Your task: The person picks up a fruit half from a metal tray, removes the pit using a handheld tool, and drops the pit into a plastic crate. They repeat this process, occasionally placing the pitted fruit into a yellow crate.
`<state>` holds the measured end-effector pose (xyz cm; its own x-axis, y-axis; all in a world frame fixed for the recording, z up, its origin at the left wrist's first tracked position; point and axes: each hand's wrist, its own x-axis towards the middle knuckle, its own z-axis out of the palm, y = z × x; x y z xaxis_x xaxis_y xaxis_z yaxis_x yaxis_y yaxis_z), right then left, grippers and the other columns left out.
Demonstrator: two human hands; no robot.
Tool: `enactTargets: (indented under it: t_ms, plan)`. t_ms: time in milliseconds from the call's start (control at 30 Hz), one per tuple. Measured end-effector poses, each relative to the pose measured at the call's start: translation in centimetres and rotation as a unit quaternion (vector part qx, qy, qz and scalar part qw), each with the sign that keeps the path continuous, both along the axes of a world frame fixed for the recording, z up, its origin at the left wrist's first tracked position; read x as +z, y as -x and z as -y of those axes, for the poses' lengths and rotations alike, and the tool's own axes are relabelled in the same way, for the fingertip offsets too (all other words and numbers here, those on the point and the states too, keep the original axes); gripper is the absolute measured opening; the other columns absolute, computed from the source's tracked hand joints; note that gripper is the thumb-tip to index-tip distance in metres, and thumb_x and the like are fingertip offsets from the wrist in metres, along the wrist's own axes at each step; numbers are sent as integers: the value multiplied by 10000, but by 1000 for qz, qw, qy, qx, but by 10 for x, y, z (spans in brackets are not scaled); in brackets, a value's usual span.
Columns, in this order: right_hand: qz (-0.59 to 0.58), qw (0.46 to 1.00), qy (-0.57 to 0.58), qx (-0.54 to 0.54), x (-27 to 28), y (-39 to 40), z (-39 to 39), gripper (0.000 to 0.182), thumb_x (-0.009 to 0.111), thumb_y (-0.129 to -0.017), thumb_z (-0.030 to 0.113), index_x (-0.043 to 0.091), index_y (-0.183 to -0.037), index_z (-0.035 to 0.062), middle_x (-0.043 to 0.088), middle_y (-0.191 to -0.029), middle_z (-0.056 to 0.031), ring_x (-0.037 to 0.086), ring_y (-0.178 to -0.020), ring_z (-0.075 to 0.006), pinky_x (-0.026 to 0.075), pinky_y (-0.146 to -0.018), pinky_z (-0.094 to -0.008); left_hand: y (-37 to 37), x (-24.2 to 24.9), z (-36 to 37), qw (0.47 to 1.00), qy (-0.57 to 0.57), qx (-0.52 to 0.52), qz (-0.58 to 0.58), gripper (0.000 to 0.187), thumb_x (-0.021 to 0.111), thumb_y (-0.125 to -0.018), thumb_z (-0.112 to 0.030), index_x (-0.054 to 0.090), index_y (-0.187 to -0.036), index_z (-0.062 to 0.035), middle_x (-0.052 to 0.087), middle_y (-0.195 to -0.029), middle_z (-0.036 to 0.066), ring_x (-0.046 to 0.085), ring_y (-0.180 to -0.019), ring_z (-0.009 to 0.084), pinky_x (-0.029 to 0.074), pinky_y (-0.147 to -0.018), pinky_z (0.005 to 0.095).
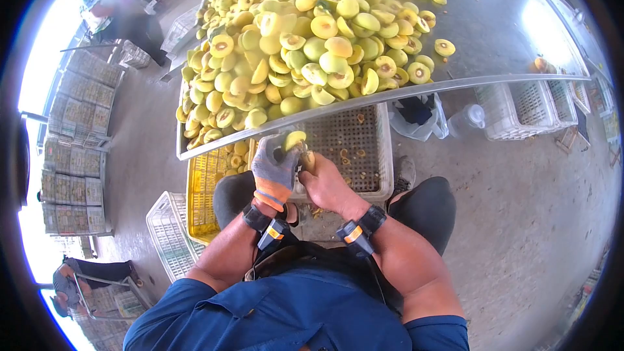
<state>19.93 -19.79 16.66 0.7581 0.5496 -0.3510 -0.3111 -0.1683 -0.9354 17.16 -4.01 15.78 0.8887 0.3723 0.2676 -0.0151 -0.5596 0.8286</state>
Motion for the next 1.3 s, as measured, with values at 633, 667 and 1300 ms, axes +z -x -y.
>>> enactTargets:
  t_ms: [633,667,1300]
  plan:
    - [161,983,76,-47,-23,17,-14,282,613,-984,166,542,-1169,-35,695,-1018,-361,656,-1041,-583,536,-879,-594,-14,3,9,992,79,89,-40,213,662,-1081,-211,639,-1046,-2,697,-836,185,681,-808,394,540,-783,464]
    - [169,982,66,-49,-25,18,-14,289,611,-982,167,532,-1173,-34,692,-1019,-374,651,-1045,-591,533,-886,-615,-15,2,9,993,71,84,-42,211,668,-1076,-211,640,-1052,-3,699,-851,190,681,-812,397,540,-778,466]
    - [161,984,67,-21,-31,10,-14,288,636,-970,154,564,-1175,-34,693,-1038,-357,656,-1052,-572,534,-888,-589,-29,-40,-19,992,-119,34,20,298,732,-953,-85,690,-1240,-18,741,-1050,177,720,-943,386,581,-850,430]
